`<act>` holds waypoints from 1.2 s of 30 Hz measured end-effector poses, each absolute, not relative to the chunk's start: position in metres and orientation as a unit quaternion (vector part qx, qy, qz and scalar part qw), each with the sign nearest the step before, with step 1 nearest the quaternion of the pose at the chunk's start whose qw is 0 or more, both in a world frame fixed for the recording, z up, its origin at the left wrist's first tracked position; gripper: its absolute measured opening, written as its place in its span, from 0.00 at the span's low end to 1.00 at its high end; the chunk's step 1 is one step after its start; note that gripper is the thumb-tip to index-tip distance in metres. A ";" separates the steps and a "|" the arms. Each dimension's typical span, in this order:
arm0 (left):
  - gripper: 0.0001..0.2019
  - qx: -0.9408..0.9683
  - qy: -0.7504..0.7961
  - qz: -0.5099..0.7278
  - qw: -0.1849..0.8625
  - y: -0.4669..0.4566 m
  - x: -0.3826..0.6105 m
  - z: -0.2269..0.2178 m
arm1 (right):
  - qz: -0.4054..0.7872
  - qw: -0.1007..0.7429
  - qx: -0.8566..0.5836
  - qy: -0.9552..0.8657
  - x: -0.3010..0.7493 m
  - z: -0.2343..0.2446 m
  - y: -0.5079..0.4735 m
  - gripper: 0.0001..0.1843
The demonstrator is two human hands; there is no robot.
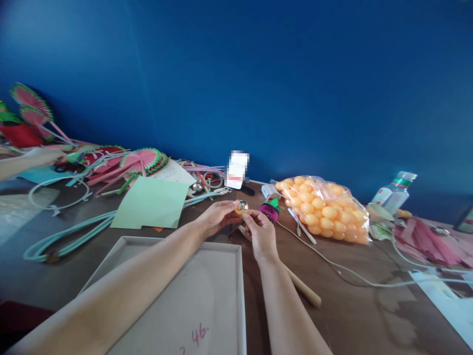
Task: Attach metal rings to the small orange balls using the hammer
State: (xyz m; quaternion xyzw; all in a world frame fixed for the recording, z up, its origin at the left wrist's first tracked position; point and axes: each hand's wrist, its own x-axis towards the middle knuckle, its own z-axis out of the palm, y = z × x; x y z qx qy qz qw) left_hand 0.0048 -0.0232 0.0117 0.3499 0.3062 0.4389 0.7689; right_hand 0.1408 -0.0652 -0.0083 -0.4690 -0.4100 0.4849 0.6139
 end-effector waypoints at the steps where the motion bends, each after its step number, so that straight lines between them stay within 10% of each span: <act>1: 0.14 0.350 0.306 0.438 0.770 -0.023 0.005 0.012 | 0.486 0.614 -0.468 -0.410 0.141 -0.008 -0.065 0.14; 36: 0.15 0.358 0.312 0.438 0.763 -0.024 0.006 0.012 | 0.476 0.611 -0.480 -0.410 0.141 -0.008 -0.065 0.15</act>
